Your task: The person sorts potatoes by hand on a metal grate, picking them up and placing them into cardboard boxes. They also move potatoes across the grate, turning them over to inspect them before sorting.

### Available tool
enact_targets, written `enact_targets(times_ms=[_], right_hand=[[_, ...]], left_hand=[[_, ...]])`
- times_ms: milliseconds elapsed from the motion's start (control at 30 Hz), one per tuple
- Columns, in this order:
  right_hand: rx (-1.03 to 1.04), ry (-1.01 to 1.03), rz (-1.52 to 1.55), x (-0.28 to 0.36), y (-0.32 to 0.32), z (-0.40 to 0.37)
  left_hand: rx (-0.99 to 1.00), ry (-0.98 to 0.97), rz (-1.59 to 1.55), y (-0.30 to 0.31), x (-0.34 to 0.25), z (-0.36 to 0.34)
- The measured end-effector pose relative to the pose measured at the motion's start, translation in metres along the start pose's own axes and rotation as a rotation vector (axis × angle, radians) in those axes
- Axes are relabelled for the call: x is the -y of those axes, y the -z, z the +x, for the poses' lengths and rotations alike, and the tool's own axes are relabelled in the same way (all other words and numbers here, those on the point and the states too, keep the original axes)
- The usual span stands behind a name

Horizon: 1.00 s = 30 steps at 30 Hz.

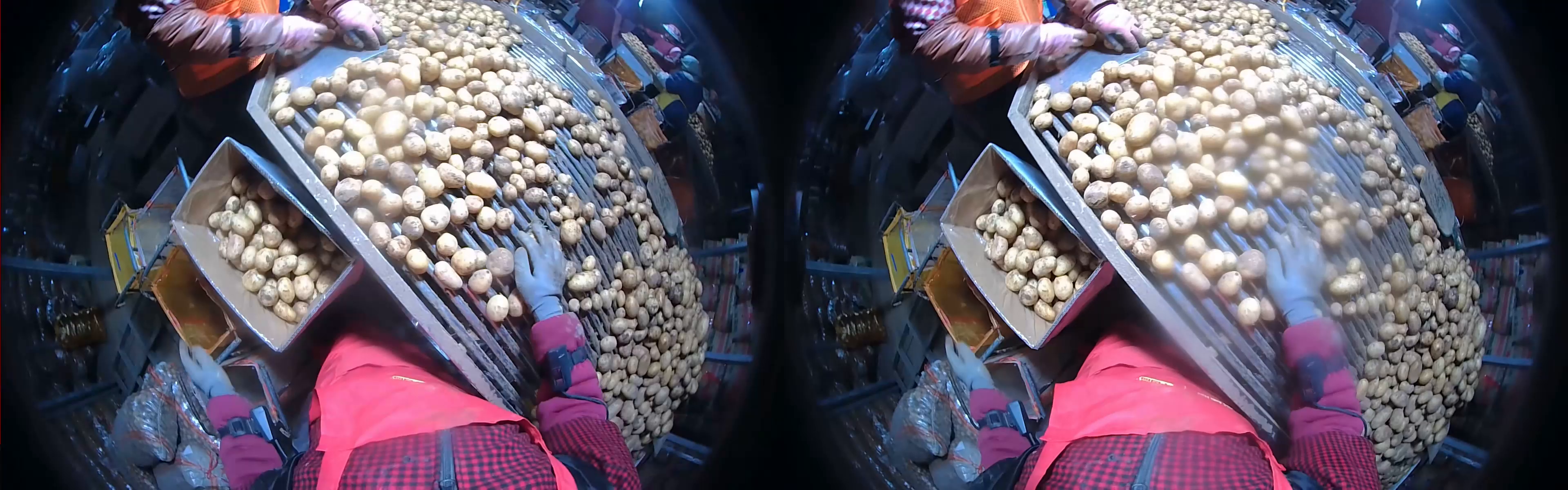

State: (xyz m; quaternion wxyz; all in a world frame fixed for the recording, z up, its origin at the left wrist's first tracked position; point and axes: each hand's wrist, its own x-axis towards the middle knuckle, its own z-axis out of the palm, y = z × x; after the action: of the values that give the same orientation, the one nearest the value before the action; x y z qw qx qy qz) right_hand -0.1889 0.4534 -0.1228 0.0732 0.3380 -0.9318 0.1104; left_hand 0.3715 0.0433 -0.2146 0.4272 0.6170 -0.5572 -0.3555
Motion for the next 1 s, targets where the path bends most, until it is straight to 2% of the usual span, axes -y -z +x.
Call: enact_targets(times_ms=[33,100,133,233,300,333,367,433,467,500,567,600,633,700,733,767,800,833,900,933,967,1000], right_hand=[[-0.005,0.009,-0.008,0.006,0.005,-0.003],[-0.027,0.031,-0.005,0.013,0.011,-0.012],[-0.046,0.045,0.007,0.014,0.014,-0.017],[-0.094,0.067,0.027,0.033,0.032,-0.027],[0.017,-0.072,0.063,0.035,0.034,-0.049],[0.114,-0.134,0.029,0.044,0.043,-0.055],[0.020,-0.140,-0.024,0.049,0.040,-0.070],[-0.058,-0.216,-0.004,0.051,0.034,-0.096],[-0.053,-0.279,0.081,0.054,0.036,-0.105],[-0.103,-0.333,0.100,0.051,0.031,-0.114],[-0.227,-0.471,0.119,0.042,0.022,-0.136],[-0.333,-0.541,-0.031,0.045,0.027,-0.135],[-0.443,-0.618,0.027,0.031,0.021,-0.141],[-0.433,-0.693,0.003,0.026,0.019,-0.140],[-0.333,-0.631,-0.149,0.036,0.022,-0.135],[-0.393,-0.556,-0.221,0.039,0.010,-0.129],[-0.311,-0.560,-0.069,0.046,0.007,-0.121],[-0.230,-0.557,0.087,0.053,0.002,-0.112],[-0.162,-0.411,0.201,0.078,0.005,-0.082],[-0.182,-0.301,0.140,0.084,-0.004,-0.074],[-0.206,-0.314,0.124,0.088,-0.015,-0.066],[-0.186,-0.331,0.165,0.101,-0.014,-0.054]], left_hand=[[0.060,-0.021,0.042,-0.026,-0.030,0.005],[0.123,-0.435,0.191,-0.087,-0.071,0.017],[0.191,-0.499,0.186,-0.116,-0.088,0.014],[0.589,-0.752,0.050,-0.205,-0.176,-0.027],[0.879,-1.123,0.004,-0.251,-0.231,-0.058],[0.937,-1.263,0.031,-0.271,-0.251,-0.077],[0.990,-1.401,0.058,-0.289,-0.266,-0.091],[0.971,-1.404,0.088,-0.325,-0.279,-0.098],[0.985,-1.280,0.206,-0.340,-0.284,-0.093],[0.890,-1.332,0.332,-0.357,-0.285,-0.083],[0.926,-1.441,0.325,-0.380,-0.285,-0.074],[0.919,-1.616,0.179,-0.380,-0.293,-0.081],[1.092,-1.688,0.157,-0.375,-0.304,-0.092],[1.412,-1.802,0.116,-0.376,-0.306,-0.129],[1.530,-1.884,0.040,-0.378,-0.302,-0.149],[1.640,-1.958,-0.035,-0.379,-0.298,-0.168],[1.705,-2.077,0.012,-0.376,-0.298,-0.183],[1.785,-1.996,-0.078,-0.371,-0.290,-0.194],[1.515,-2.137,-0.116,-0.381,-0.267,-0.203],[1.604,-2.066,-0.082,-0.384,-0.277,-0.196],[1.691,-1.990,-0.041,-0.389,-0.288,-0.184],[1.684,-1.843,-0.052,-0.392,-0.293,-0.177]])
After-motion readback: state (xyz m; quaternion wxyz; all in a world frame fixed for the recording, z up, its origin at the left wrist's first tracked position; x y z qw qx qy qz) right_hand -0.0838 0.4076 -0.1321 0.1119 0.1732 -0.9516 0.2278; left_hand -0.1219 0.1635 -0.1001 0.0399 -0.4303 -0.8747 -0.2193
